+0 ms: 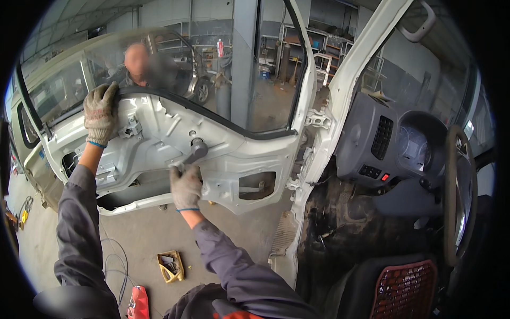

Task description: The person removes a rubber weather seal from a white vehicle door, manipulates it with a small tool, and then reinstalls the seal along the door frame. The person presses the seal into place by hand along the top and side edges of the door.

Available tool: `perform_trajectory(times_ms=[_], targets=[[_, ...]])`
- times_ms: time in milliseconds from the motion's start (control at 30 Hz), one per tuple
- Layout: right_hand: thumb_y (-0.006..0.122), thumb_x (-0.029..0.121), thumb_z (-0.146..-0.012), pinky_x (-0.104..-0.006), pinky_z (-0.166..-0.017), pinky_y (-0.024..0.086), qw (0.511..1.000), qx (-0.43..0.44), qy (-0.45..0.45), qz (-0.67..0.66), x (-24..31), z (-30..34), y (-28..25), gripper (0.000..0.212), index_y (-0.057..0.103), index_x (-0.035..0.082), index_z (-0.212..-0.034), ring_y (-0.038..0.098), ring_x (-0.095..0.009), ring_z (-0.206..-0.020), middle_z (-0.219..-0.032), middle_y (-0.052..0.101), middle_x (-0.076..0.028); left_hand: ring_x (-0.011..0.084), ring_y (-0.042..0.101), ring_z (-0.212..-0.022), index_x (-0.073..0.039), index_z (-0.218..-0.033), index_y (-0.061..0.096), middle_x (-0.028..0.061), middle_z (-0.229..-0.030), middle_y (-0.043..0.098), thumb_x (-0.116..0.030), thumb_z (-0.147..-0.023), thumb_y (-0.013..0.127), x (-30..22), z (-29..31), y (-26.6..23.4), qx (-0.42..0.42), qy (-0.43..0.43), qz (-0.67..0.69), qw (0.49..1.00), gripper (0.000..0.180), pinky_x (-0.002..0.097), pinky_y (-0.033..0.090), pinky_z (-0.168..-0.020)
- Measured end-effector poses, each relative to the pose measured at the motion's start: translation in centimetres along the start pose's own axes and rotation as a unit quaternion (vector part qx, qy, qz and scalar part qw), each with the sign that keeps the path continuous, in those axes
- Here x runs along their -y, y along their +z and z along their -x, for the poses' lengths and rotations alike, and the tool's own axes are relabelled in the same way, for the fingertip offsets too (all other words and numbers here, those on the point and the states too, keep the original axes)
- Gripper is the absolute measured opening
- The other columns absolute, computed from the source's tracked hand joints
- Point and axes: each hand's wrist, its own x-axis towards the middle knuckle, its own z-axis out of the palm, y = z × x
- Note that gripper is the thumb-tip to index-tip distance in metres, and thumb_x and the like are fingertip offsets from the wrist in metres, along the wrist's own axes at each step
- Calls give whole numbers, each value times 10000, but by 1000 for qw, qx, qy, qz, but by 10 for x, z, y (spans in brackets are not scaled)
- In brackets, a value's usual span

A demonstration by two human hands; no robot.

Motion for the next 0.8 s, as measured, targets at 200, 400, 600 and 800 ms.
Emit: perform_trajectory(times_ms=[200,400,600,800], targets=[[676,359,-934,-496,-757,571,989,21,-137,56,65,-62,-37,387,543,35,-1099,725,-414,-788,-842,726,-207,330,596,-1162,-198,-1314,644,76,-1248,645,-217,-904,693,2,3,10,5,10,-21,1000,413,480,475,-1002],[590,361,-981,-517,-726,565,961,-40,-196,193,32,-118,-98,347,538,38,-1097,713,-419,-805,-851,709,-224,305,612,-1161,-206,-1323,636,70,-1274,647,-303,-949,671,18,4,5,31,24,-62,997,388,475,477,-1006],[546,441,-1008,-580,-793,535,962,-27,-107,250,-21,-108,-110,428,553,22,-1095,679,-513,-892,-923,699,-307,324,626,-1119,-184,-1281,669,86,-1227,671,-247,-925,671,6,4,6,-18,30,5,999,361,467,497,-950],[526,507,-1011,-589,-784,539,949,22,-89,301,-66,-69,-82,479,566,31,-1047,693,-502,-867,-879,716,-282,280,625,-1107,-222,-1223,649,37,-1169,652,-247,-885,671,-7,-2,-1,12,-2,-17,1000,340,472,482,-967]])
